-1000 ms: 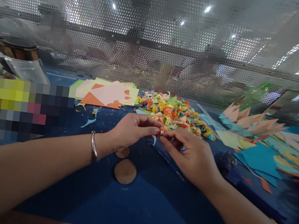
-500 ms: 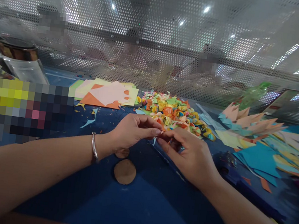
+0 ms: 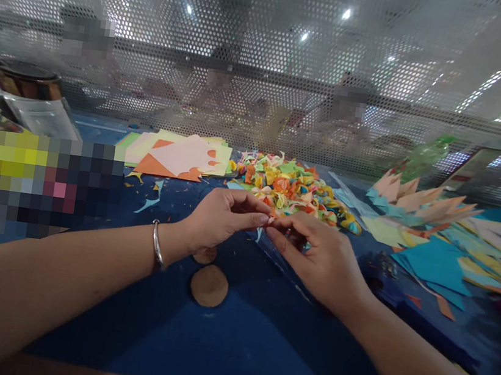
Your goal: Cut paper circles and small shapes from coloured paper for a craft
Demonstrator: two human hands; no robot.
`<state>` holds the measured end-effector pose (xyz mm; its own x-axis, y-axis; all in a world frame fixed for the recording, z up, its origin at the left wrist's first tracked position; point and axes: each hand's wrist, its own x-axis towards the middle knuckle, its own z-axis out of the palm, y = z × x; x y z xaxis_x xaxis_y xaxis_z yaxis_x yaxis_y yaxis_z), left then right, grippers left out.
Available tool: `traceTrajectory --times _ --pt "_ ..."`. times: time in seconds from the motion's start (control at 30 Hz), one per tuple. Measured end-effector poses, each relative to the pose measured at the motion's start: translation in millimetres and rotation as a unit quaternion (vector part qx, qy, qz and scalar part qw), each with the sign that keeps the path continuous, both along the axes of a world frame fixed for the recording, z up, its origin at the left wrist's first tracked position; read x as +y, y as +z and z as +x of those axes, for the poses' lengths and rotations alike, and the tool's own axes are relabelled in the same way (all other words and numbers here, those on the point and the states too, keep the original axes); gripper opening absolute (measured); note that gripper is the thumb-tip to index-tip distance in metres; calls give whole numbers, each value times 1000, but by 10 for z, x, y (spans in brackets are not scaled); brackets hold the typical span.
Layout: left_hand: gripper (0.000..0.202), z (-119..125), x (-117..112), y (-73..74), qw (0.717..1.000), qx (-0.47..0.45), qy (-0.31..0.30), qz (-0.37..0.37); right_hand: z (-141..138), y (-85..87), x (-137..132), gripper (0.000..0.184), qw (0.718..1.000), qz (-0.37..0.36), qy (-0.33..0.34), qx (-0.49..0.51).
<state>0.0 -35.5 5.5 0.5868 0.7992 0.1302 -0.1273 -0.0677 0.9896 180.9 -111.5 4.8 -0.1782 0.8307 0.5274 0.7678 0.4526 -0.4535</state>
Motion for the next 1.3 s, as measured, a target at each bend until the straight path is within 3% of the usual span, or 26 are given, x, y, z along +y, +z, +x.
traceTrajectory --times 0.3,0.53,0.83,1.3 --pt "16 -5 7 -22 999 16 6 51 -21 28 0 15 1000 7 -5 3" --pt "22 -36 1 10 993 64 -26 91 11 9 -2 15 1000 -12 -9 -1" --pt "16 -79 65 47 995 45 -66 52 41 16 3 16 998 -45 11 33" --pt "26 -111 91 65 993 21 -114 -25 49 19 -4 18 995 -67 26 75"
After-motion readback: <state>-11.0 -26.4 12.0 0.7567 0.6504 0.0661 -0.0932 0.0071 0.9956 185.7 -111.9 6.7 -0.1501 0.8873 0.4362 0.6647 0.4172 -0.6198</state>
